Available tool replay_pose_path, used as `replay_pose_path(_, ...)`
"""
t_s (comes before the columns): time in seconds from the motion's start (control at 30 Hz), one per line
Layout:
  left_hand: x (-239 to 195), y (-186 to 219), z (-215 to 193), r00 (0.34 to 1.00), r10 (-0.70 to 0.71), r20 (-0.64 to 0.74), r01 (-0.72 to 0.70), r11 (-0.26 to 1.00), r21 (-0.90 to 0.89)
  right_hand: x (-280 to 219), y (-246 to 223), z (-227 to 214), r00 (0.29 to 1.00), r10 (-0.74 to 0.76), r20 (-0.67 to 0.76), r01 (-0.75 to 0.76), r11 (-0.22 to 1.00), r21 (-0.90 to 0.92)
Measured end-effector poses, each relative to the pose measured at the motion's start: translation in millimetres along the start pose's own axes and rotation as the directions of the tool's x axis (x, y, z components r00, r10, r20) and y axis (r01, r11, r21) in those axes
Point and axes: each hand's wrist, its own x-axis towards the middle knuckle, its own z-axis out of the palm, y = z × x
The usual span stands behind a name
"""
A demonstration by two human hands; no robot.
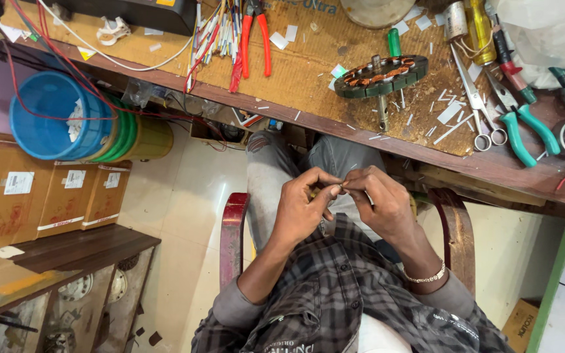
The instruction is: The person cuts small white paper pieces with scissors, folds them, and inserts them into slots on a circular stator component. They use a green screwdriver to adjust the component and repeat the process for multiple slots.
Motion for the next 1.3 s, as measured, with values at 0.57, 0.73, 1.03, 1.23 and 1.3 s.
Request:
replay_pose_path(0.57, -4, 20, 18, 0.896, 0.424, -0.135, -0.337, 0.845, 0.416, -11, 15, 23, 0.883, 0.467, 0.057, -0.423, 0.736, 0.528)
replay_pose_path(0.73, 3, 31, 25, 0.97, 0.206, -0.128, -0.192, 0.974, 0.117, -18, 27, 17, 0.948, 0.319, 0.015, -0.217, 0.609, 0.763)
replay_pose_path(1.03, 2, 29, 31, 0.882, 0.466, -0.066, -0.419, 0.842, 0.339, -21, 22, 19, 0.935, 0.282, -0.215, -0.226, 0.941, 0.251)
replay_pose_path(1.23, -3, 17, 8, 0.937, 0.343, -0.063, -0.301, 0.886, 0.353, -10, 11, 13, 0.984, 0.052, -0.173, -0.044, 0.998, 0.052)
replay_pose_path(1.3, -6, 11, 0, 0.975, 0.213, -0.065, -0.198, 0.961, 0.191, -8, 8, 11, 0.995, 0.033, -0.099, -0.031, 0.999, 0.017)
